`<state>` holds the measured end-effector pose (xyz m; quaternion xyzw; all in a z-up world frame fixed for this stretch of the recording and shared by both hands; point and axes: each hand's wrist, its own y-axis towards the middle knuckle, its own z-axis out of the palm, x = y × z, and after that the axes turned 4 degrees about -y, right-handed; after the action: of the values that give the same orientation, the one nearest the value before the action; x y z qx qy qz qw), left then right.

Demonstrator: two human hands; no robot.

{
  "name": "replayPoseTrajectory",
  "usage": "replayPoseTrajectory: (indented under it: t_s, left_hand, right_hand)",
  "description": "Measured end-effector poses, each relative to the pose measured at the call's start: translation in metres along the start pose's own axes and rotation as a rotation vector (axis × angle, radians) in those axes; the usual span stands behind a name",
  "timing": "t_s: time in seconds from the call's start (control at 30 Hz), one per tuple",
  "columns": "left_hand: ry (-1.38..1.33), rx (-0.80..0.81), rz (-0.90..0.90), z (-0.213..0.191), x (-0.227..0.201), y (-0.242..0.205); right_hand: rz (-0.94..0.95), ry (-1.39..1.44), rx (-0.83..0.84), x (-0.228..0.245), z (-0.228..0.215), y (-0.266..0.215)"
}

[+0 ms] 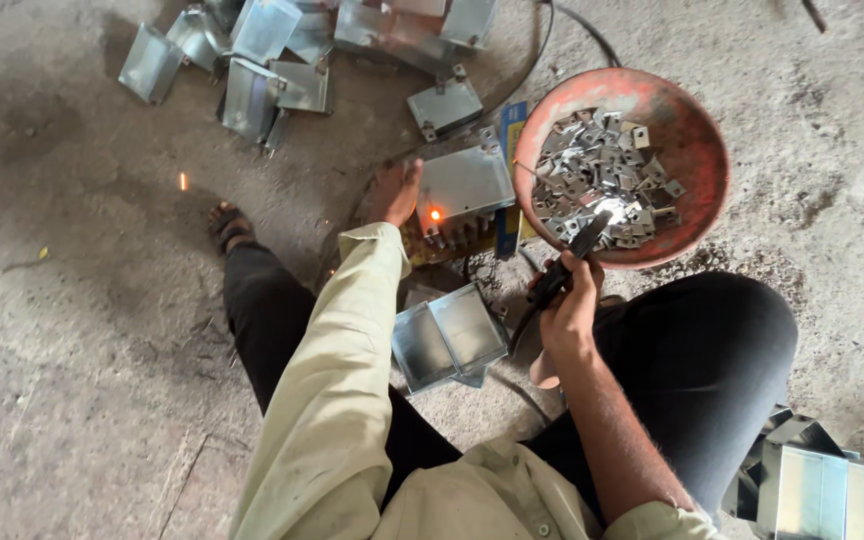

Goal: The person sits on the floor and welds small metal brackets onto rectangular metal boxes using a handheld welding tool. They pick up each box, attach a bracket, weld it in place, and then set the finished piece aside.

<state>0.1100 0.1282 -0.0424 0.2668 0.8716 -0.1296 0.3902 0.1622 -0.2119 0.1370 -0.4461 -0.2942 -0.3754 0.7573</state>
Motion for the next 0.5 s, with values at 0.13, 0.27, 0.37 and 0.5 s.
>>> replayPoseTrajectory:
  t_s: [0.13, 0.27, 0.37, 0.5]
  left_hand:
    - [-0.214, 0.112, -0.105, 0.009, 0.040, -0.011]
    - [-0.932, 0.181, -0.586, 0.044, 0.051, -0.082]
    - [-1.361, 0.228, -0.827, 0.069, 0.042, -0.116]
    - [-1.549, 0.108, -0.685, 0.076, 0.030, -0.118]
  right_hand:
    - [-0.038, 0.049, 0.018, 0.002, -0.006, 0.005]
    - [0.001, 0.037, -0.033, 0.003, -0.005, 0.007]
    - [-0.025, 0.056, -0.001, 0.005, -0.007, 0.003]
    - [-0.128, -0.007, 0.009, 0.011, -0.005, -0.003]
